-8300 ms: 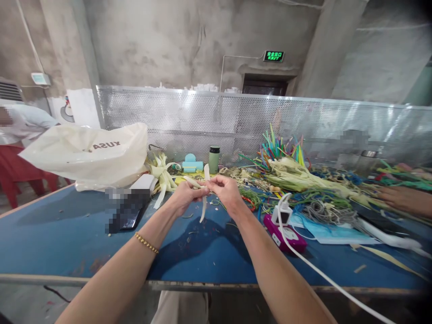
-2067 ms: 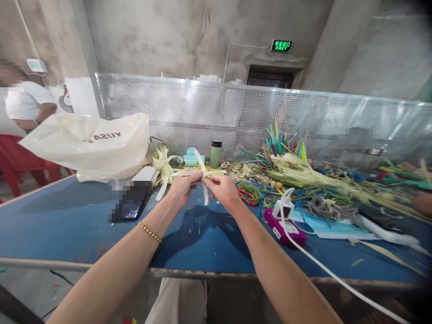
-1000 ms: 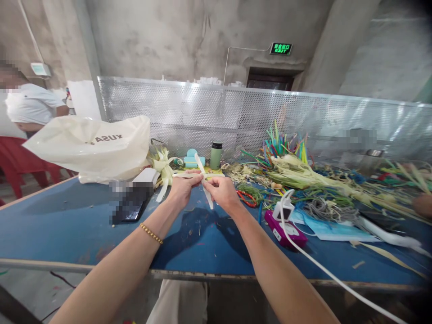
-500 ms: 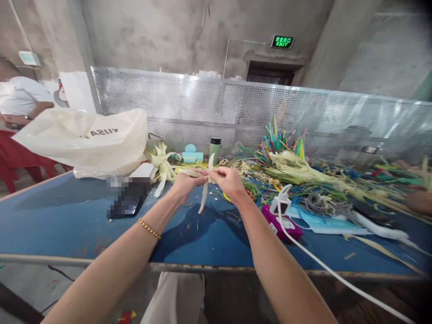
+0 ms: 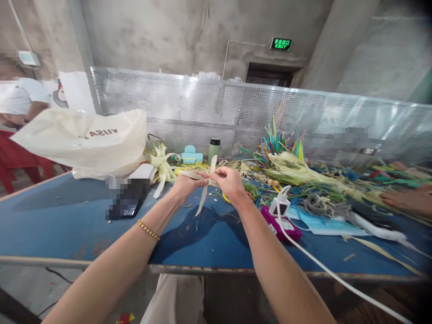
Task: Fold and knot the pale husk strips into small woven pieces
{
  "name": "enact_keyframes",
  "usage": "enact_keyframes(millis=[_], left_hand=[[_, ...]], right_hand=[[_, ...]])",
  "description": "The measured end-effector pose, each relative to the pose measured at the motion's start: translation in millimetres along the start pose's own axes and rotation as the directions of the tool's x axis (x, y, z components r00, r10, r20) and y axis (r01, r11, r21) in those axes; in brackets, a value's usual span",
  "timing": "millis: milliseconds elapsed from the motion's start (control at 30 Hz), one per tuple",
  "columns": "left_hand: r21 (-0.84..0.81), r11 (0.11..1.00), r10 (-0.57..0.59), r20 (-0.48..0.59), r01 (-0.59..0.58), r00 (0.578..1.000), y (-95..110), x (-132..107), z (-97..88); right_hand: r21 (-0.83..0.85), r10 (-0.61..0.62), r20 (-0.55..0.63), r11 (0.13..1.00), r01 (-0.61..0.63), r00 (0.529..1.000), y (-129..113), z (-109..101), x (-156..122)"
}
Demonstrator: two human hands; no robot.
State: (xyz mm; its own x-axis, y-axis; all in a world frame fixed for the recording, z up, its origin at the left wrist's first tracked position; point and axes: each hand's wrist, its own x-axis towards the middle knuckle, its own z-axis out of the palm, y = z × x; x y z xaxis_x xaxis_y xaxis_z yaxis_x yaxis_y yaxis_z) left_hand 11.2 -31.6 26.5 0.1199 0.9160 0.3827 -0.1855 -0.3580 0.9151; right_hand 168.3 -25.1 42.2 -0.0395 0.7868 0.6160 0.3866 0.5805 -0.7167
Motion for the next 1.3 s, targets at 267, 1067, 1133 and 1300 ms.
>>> enact_keyframes(millis=[267, 1067, 1133, 1300], left_hand=[[0.02, 0.999, -0.028, 0.004, 0.028, 1.0, 3.1, -2.2, 1.7], [-0.042, 0.999, -0.001, 0.036, 0.003, 0.999, 0.7, 1.1, -2.6], [-0.038, 0.999, 0.001, 0.03, 0.001, 1.0, 0.2, 1.5, -3.1], [-0.039, 0.999, 0.013, 0.034, -0.011, 0.999, -1.6, 3.1, -5.3]], right_hand=[[0.022, 0.003, -0.004, 1.0, -0.003, 1.0, -1.4, 0.8, -1.2], [-0.273, -0.05, 0.162, 0.958, 0.094, 0.986, -9.1, -5.0, -4.6], [-0.261, -0.046, 0.153, 0.962, 0.085, 0.987, -10.0, -5.1, -5.4], [-0.228, -0.043, 0.143, 0.971, 0.075, 0.989, -11.0, -6.4, -6.1]])
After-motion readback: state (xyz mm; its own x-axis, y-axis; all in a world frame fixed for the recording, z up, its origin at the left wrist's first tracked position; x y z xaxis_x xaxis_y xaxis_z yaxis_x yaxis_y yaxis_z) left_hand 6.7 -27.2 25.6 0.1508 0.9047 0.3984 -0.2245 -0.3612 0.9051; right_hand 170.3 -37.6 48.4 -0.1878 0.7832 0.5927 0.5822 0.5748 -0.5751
